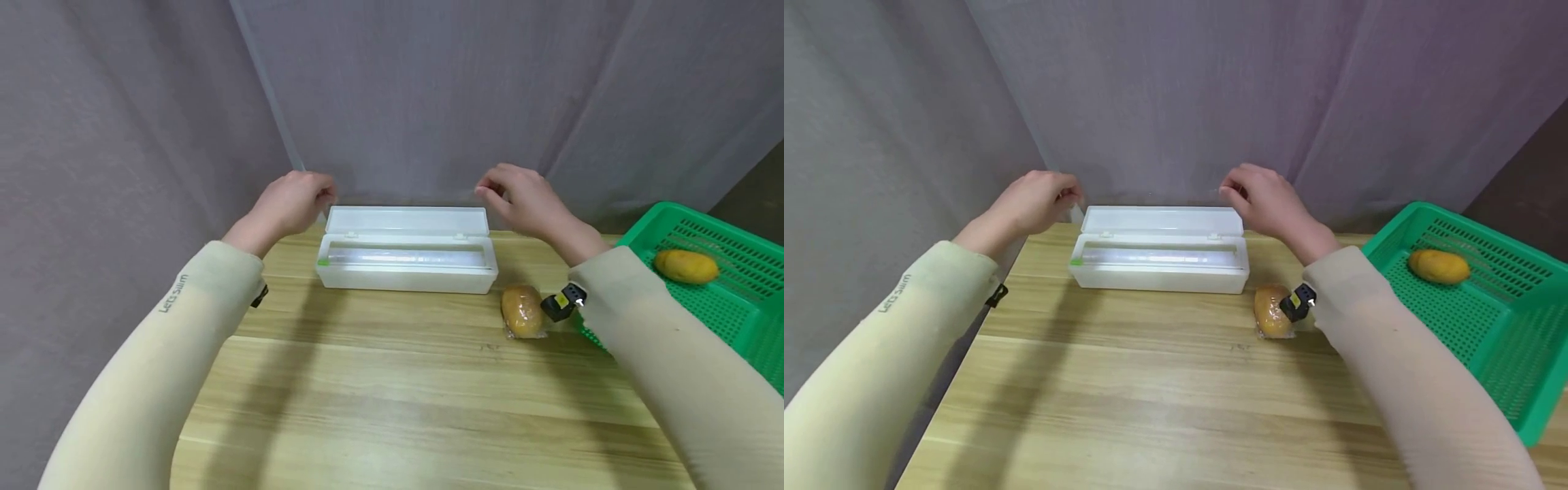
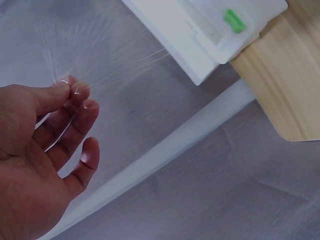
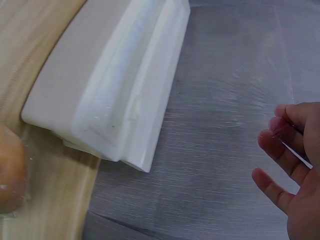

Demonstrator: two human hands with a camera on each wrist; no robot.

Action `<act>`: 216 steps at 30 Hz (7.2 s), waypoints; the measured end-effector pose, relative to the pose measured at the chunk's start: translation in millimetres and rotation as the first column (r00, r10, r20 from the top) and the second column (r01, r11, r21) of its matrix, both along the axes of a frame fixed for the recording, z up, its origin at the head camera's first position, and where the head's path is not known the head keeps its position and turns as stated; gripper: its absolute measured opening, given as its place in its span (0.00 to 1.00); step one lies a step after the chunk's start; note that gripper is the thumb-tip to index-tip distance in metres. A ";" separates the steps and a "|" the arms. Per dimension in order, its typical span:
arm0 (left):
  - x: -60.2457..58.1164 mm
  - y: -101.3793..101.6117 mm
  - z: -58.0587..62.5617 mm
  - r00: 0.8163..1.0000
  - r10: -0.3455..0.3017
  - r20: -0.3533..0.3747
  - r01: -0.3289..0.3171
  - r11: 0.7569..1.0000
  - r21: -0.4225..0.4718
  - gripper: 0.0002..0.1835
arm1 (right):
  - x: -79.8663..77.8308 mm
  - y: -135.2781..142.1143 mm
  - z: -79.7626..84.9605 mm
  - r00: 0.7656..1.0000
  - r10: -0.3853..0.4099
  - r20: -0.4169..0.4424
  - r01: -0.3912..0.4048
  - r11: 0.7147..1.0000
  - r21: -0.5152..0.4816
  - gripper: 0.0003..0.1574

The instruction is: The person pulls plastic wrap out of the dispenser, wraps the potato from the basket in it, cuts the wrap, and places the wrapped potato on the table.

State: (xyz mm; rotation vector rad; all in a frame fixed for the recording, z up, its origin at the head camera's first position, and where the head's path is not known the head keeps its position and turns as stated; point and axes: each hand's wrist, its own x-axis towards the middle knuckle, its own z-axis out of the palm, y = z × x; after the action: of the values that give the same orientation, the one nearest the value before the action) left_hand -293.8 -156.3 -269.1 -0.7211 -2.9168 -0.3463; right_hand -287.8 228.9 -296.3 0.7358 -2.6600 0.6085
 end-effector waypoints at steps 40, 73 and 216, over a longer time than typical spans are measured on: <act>48.1 -8.4 25.4 0.901 -0.019 -0.433 0.149 0.952 0.268 0.11 | 43.3 7.7 57.6 0.958 0.032 -0.286 -0.068 0.991 -0.115 0.06; 139.7 -16.4 -75.4 0.930 -0.360 0.074 0.353 0.931 0.096 0.08 | 164.1 19.7 -82.1 0.879 0.472 -0.062 -0.474 0.881 -0.004 0.18; 161.5 -31.2 -218.6 0.882 -0.394 -0.261 0.366 0.919 -0.148 0.30 | 45.0 292.6 -47.8 0.833 -0.419 0.362 0.207 0.842 0.497 0.61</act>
State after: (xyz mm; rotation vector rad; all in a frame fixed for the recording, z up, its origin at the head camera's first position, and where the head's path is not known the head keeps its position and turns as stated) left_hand -132.3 -187.4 -487.7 -1.2519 -2.5201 -0.1209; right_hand -242.8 521.5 -344.1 0.2282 -3.3220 0.0769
